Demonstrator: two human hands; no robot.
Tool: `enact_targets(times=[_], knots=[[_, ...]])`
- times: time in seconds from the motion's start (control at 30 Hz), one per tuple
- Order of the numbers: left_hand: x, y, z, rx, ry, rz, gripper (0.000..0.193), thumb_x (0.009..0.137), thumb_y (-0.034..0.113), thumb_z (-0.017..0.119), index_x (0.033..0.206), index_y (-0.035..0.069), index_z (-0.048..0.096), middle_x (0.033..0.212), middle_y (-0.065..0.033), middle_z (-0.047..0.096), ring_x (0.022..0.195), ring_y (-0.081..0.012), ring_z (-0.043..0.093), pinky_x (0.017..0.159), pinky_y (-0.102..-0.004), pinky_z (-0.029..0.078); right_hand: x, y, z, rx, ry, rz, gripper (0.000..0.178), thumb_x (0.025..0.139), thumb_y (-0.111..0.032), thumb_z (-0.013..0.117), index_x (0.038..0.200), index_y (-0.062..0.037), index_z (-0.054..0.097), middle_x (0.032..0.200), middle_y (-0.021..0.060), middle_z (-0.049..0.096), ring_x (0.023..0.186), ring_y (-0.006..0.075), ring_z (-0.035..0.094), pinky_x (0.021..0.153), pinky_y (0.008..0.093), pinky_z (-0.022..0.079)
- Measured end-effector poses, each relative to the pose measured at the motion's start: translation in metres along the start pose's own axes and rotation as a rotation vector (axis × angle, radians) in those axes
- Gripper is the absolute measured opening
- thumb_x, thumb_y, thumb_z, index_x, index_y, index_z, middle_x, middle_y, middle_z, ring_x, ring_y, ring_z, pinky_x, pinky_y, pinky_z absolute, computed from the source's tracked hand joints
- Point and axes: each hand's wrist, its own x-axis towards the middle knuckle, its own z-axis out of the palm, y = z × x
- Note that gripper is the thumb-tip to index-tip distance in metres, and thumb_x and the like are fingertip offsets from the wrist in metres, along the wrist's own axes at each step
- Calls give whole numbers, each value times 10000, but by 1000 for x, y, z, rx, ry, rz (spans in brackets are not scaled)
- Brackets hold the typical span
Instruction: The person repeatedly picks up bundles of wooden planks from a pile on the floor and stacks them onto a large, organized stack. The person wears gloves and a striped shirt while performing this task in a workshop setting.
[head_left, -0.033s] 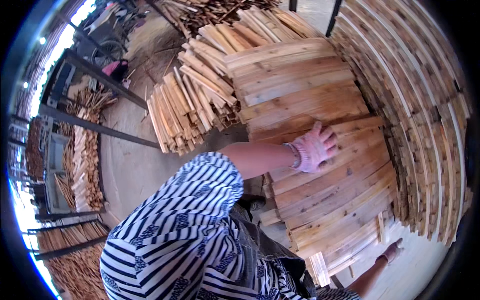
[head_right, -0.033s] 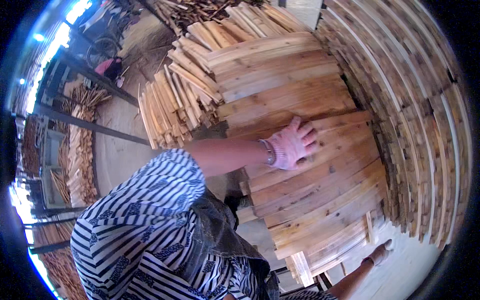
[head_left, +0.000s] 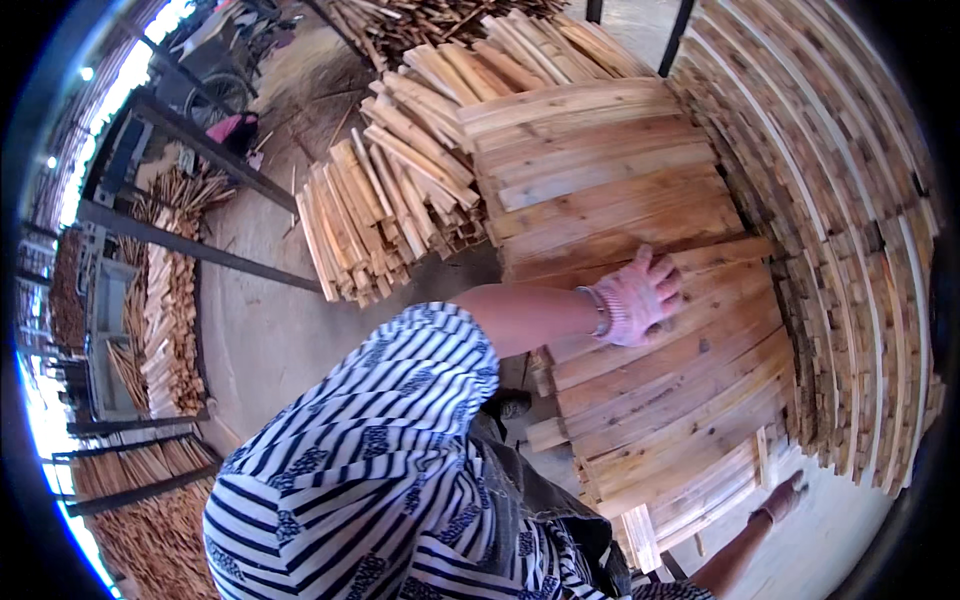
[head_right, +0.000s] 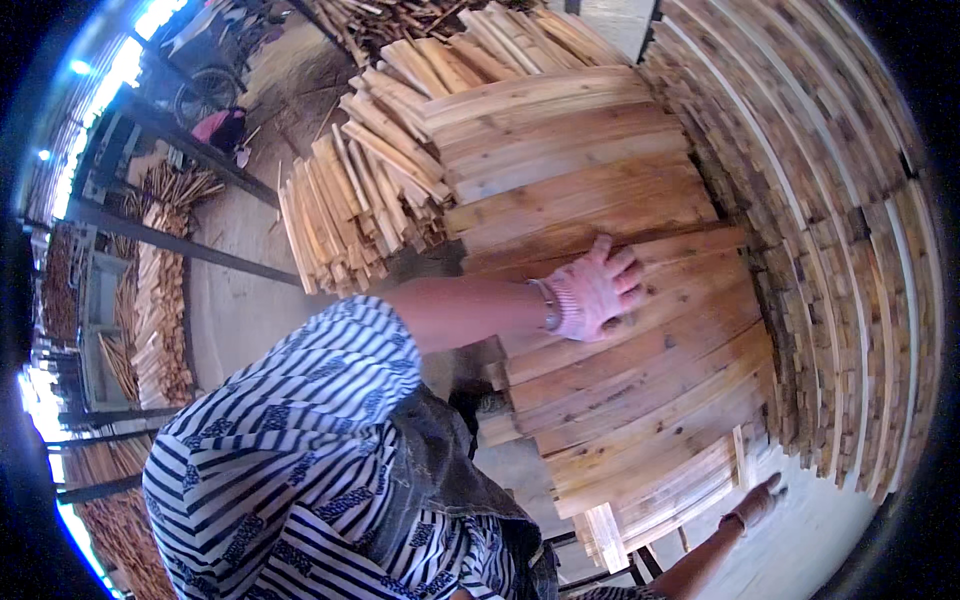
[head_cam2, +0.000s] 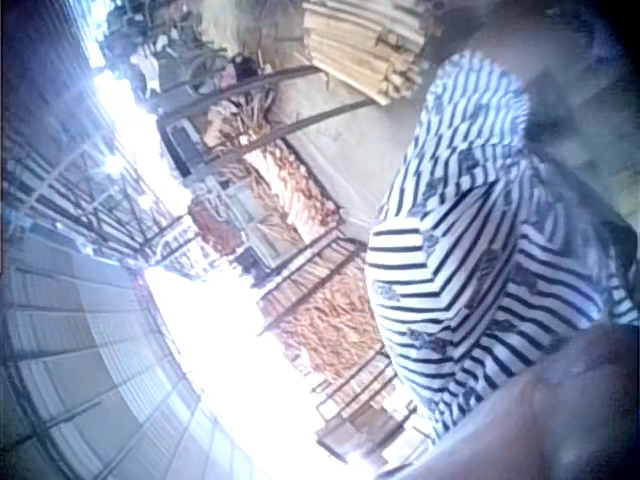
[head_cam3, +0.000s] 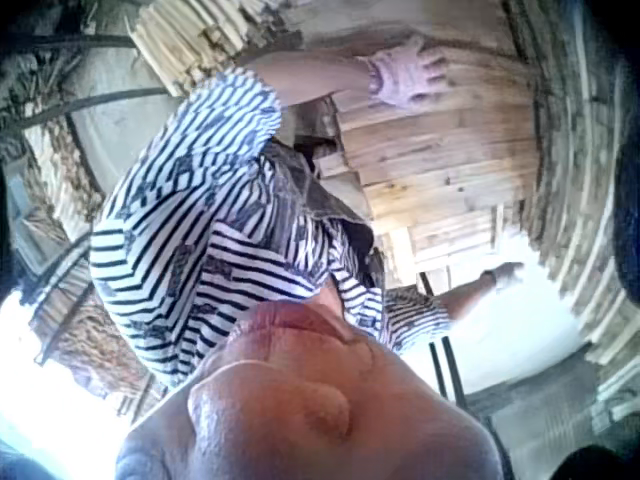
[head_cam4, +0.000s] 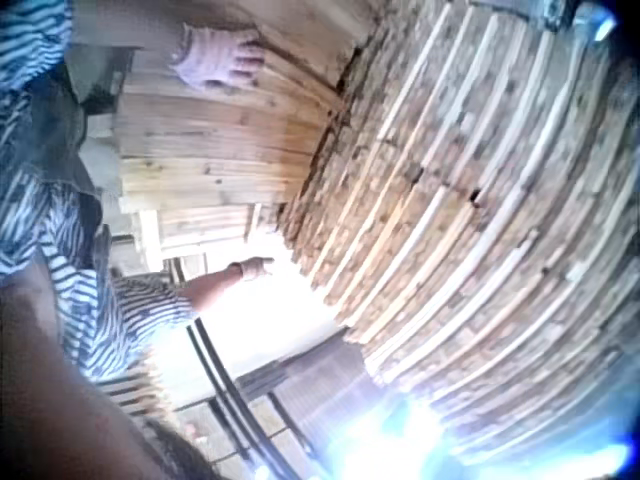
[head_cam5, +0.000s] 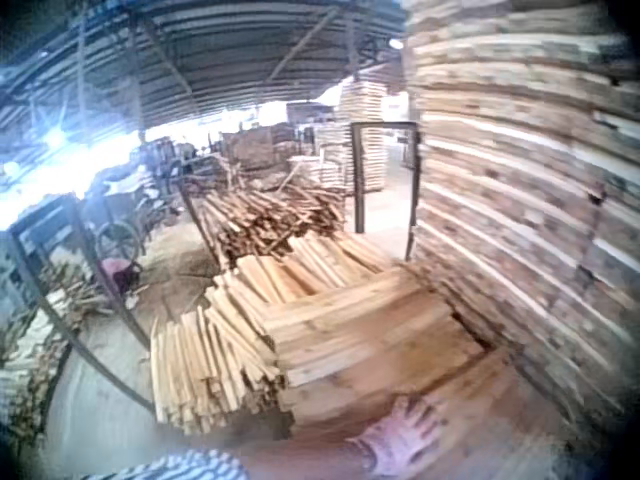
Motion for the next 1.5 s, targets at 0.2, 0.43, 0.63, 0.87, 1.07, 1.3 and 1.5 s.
enact_targets(times=[0.2, 0.43, 0.63, 0.87, 1.07, 1.3, 1.5], knots=[[-32, -8, -18, -440, 18, -64, 460, 889, 408, 589, 1243, 114, 609, 1372, -119, 553, 1320, -324, 472, 1047, -601, 372, -202, -191, -35, 820, -483, -654, 424, 1063, -239, 500, 1392, 27, 525, 1342, 161, 603, 1176, 238, 602, 1030, 365, 486], [-306, -77, -30, -1001, 548, -57, 381, 908, 289, 605, 1214, 62, 617, 1248, -157, 621, 1233, -367, 549, 1071, -506, 441, -533, -272, -90, 545, -1052, -983, 323, 1024, -219, 562, 1235, 15, 635, 1179, 144, 687, 1077, 217, 655, 906, 365, 540], [-584, -200, 28, -1178, -100, -1394, 478, 977, 344, 545, 1313, 4, 552, 1341, -207, 575, 1288, -351, 520, 1111, -399, 397, -767, -297, 15, 62, -1527, -517, 449, 1015, -400, 555, 1205, -2, 641, 1082, 178, 716, 1085, 289, 663, 930, 376, 500], [-762, -245, 164, -1895, 202, -2349, 905, 961, 646, 459, 1587, 48, 198, 1619, -178, 280, 1476, -350, 290, 1187, -474, 255, -945, -404, 142, 21, -1705, -946, 561, 957, -468, 585, 1281, -11, 593, 1217, 254, 658, 1174, 364, 629, 999, 400, 479], [-805, -241, 283, -2133, 785, -2229, 956, 892, 740, 514, 1582, 139, 235, 1581, -166, 332, 1451, -348, 297, 1159, -531, 276, -1047, -529, 289, 68, -1451, -1288, 679, 945, -491, 576, 1421, -20, 462, 1325, 272, 568, 1225, 427, 568, 1035, 440, 466], [-824, -252, 351, -2240, 1253, -1944, 629, 992, 520, 558, 1397, 46, 473, 1213, -115, 620, 1095, -284, 612, 987, -489, 501, -1121, -562, 358, 23, -1379, -1461, 834, 891, -500, 654, 1477, -13, 313, 1406, 290, 439, 1273, 445, 495, 1069, 462, 426], [-772, -259, 326, -1694, 672, -1826, 566, 998, 423, 595, 1407, 50, 477, 1225, -87, 597, 1161, -194, 578, 1028, -374, 470, -1143, -573, 336, -188, -1288, -1327, 1075, 801, -596, 716, 1546, -26, 189, 1408, 263, 405, 1339, 444, 412, 1118, 490, 363]])
